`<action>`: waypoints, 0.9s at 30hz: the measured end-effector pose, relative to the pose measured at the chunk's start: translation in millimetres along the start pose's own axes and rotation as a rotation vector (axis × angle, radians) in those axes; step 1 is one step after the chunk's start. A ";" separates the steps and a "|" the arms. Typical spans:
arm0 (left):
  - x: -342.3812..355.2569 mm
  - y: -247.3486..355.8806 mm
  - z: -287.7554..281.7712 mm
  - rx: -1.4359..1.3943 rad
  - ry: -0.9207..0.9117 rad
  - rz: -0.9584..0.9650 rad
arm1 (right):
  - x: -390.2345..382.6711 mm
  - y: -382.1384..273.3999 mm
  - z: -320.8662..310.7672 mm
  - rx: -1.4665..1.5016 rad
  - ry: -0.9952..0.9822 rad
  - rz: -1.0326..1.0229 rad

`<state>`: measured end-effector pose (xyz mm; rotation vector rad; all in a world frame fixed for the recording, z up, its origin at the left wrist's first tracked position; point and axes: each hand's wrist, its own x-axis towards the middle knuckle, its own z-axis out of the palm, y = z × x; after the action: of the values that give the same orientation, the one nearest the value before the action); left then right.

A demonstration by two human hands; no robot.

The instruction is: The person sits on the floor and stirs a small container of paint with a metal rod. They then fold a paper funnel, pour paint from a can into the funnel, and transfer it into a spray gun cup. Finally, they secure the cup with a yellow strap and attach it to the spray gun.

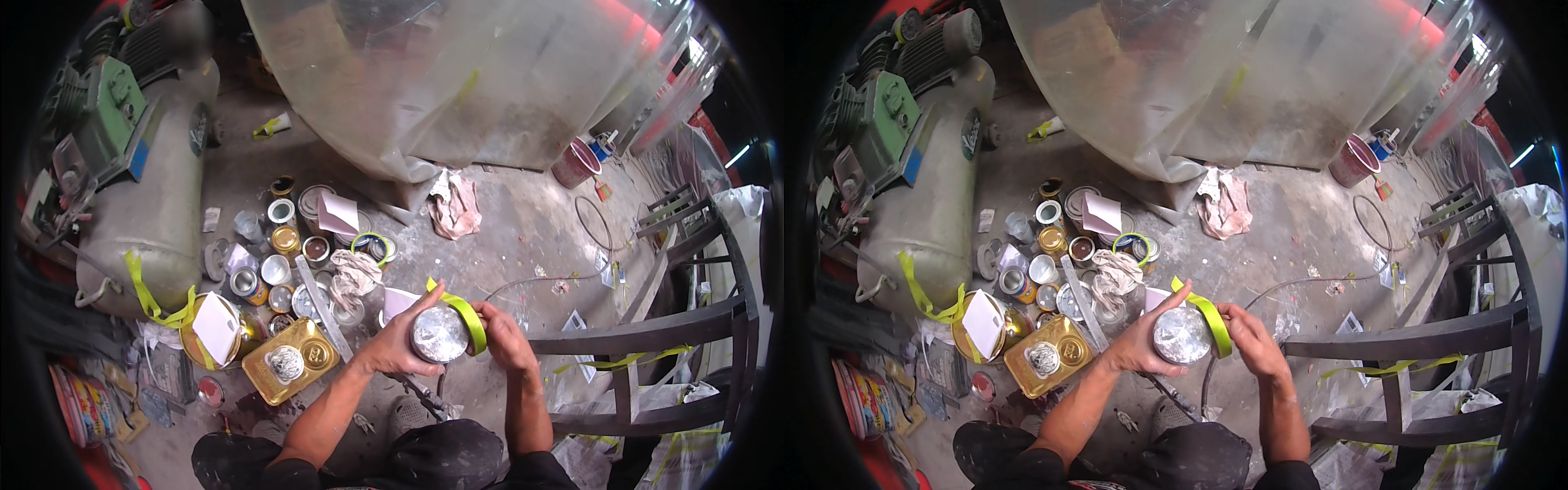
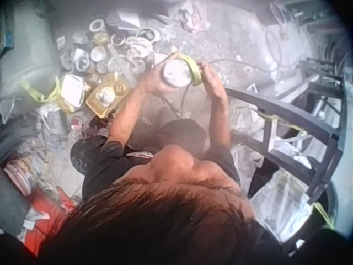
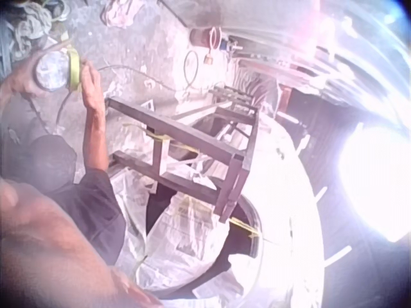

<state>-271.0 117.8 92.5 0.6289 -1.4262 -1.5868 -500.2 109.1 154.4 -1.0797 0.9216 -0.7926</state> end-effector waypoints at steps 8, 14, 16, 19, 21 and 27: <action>4.7 2.3 5.6 0.154 0.008 0.043 | 25.2 -5.4 -13.7 -0.395 0.015 0.183; 4.1 18.3 1.3 0.073 -0.016 -0.060 | 21.6 -8.2 0.3 -0.506 0.167 0.102; 5.1 20.4 0.2 0.098 -0.040 -0.043 | 22.1 -5.3 2.5 -0.667 0.197 0.034; 1.4 18.0 -1.7 0.268 0.022 0.127 | 27.4 3.8 -2.9 -1.023 0.188 -0.040; 1.4 19.4 -2.4 0.204 0.040 0.159 | 29.1 6.2 -6.1 -1.119 0.242 0.039; -0.9 34.3 -16.0 0.113 0.114 -0.012 | 16.1 0.6 -25.0 -0.783 0.393 -0.034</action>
<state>-247.8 112.2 122.0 0.7830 -1.4366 -1.4626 -516.3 85.8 145.3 -1.6448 1.6275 -0.6922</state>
